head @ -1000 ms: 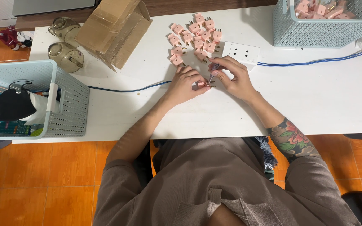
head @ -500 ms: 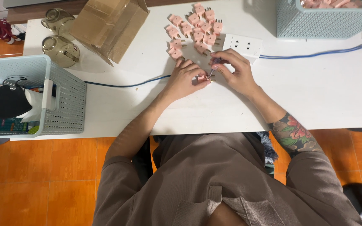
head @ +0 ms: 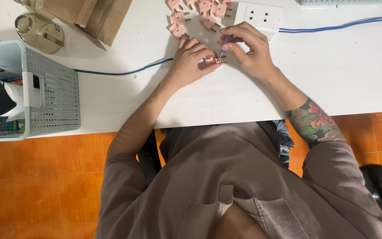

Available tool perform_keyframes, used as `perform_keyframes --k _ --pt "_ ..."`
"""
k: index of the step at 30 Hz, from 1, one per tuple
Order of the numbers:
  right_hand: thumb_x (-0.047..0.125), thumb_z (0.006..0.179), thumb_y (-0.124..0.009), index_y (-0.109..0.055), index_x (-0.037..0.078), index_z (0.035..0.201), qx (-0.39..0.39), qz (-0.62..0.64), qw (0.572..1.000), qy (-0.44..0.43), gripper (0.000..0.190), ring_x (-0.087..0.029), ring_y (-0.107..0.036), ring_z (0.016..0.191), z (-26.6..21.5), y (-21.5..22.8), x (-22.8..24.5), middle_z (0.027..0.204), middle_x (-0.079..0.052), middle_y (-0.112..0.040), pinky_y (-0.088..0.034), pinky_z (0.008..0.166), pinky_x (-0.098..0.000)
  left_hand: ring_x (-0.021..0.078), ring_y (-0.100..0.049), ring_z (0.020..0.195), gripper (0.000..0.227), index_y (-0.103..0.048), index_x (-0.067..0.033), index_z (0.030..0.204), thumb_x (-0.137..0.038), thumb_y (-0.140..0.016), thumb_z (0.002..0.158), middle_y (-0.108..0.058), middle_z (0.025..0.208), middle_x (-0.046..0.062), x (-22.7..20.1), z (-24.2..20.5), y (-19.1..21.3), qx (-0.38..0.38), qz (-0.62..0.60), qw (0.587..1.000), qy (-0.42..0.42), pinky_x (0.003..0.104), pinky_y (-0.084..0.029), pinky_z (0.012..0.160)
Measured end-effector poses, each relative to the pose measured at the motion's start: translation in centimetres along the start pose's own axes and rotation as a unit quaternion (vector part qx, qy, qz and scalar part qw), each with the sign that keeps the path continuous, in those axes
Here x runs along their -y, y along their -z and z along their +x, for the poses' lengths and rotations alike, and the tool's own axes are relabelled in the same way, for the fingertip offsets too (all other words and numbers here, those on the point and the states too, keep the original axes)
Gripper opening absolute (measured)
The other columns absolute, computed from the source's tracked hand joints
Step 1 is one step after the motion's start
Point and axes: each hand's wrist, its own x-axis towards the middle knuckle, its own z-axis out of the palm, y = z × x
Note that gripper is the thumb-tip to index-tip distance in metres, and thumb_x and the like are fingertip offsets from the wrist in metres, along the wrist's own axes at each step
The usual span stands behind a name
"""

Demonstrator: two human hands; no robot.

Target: The person assembles pink electrical plug adapters at a white table using a screwdriver. They insert metal pins into the plastic housing and tighten screws to secure the components, handling multiple units one at a time.

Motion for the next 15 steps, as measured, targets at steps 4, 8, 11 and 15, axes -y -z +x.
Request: perform_keyframes --k 4,8,11,15 --pt "0.005 0.122 -0.076 -0.071 -0.010 0.141 0.000 -0.001 1.000 0.003 0.025 -0.039 -0.078 0.109 -0.1 0.0 0.0 0.126 -0.027 -0.071 -0.071 0.100 -0.0454 0.0218 -0.058 0.101 0.025 -0.081 -0.0214 0.101 -0.044 -0.090 0.106 -0.073 0.094 -0.010 -0.1 0.0 0.3 0.000 0.007 1.000 -0.005 0.043 -0.039 0.103" --pt "0.003 0.121 -0.077 -0.070 -0.010 0.139 -0.008 0.008 1.000 0.009 0.024 -0.040 -0.078 0.108 -0.1 -0.2 0.4 0.125 -0.027 -0.071 -0.071 0.096 -0.0449 0.0221 -0.058 0.107 0.029 -0.082 -0.0203 0.104 -0.048 -0.088 0.107 -0.078 0.104 -0.008 0.1 -0.1 1.6 0.025 0.016 0.999 -0.014 0.044 -0.038 0.105" --pt "0.001 0.121 -0.075 -0.065 -0.008 0.139 -0.042 0.048 0.998 0.015 0.023 -0.044 -0.081 0.108 -0.3 -0.2 0.2 0.126 -0.028 -0.068 -0.071 0.094 -0.0447 0.0229 -0.060 0.116 0.033 -0.085 -0.0225 0.115 -0.055 -0.086 0.108 -0.082 0.114 -0.007 1.2 0.1 3.3 0.046 0.020 0.999 -0.009 0.045 -0.036 0.110" --pt "0.003 0.124 -0.071 -0.058 -0.004 0.145 -0.080 0.090 0.993 -0.011 0.026 -0.044 -0.078 0.099 -0.5 0.1 0.4 0.126 -0.031 -0.063 -0.070 0.091 -0.0467 0.0227 -0.060 0.116 0.020 -0.086 -0.0233 0.112 -0.041 -0.095 0.107 -0.077 0.102 -0.010 0.6 0.5 6.0 0.012 0.017 1.000 -0.003 0.040 -0.038 0.106"
